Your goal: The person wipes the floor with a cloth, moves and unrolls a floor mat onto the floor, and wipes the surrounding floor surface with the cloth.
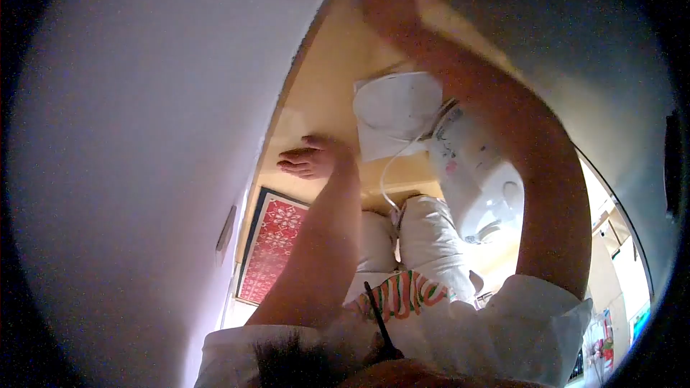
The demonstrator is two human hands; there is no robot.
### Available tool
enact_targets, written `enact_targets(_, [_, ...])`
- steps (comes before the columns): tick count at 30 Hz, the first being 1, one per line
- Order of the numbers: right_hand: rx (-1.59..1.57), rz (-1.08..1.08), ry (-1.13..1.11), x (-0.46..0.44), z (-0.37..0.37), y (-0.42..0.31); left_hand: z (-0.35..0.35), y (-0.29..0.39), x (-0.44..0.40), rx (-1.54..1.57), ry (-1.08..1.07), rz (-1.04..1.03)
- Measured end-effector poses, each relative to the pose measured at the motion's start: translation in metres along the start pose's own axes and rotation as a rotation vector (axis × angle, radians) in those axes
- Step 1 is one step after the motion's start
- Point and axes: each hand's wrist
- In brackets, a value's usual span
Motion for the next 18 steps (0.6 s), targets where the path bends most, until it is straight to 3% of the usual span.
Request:
enact_targets(2, [-0.107, 0.184, -0.055, 0.061, -0.007, -0.045, -0.013, -0.012, 0.000, 0.021, -0.019, 0.007])
enact_targets(4, [-0.138, 0.455, 0.267, 0.108, -0.012, -0.072, -0.014, -0.014, 0.002, 0.047, -0.046, 0.010])
enact_targets(6, [-0.156, 0.655, 0.376, 0.113, -0.015, -0.067, -0.010, -0.008, 0.001, 0.075, -0.055, 0.018])
enact_targets(7, [-0.201, 0.701, 0.259, 0.107, -0.007, -0.065, -0.007, -0.007, 0.000, 0.081, -0.054, 0.020])
enact_targets(9, [-0.157, 0.613, -0.079, 0.078, 0.040, -0.056, -0.008, -0.007, -0.001, 0.089, -0.050, 0.022])
enact_targets(10, [-0.067, 0.478, -0.296, 0.061, 0.068, -0.047, -0.013, -0.010, -0.001, 0.091, -0.047, 0.026])
enact_targets(11, [-0.010, 0.345, -0.368, 0.044, 0.075, -0.031, -0.015, -0.015, -0.002, 0.085, -0.044, 0.028])
enact_targets(14, [0.027, 0.026, -0.066, -0.004, 0.039, 0.035, -0.010, -0.005, 0.000, 0.053, -0.029, 0.040])
enact_targets(18, [0.056, -0.041, -0.057, -0.008, 0.000, 0.067, -0.008, -0.010, -0.002, 0.042, -0.011, 0.065])
Point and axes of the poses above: each hand's wrist, its own x-axis away from the middle knuckle, its own z-axis out of the back of the hand, y = z × x, and after that the axes turned 10 degrees about x, right-handed
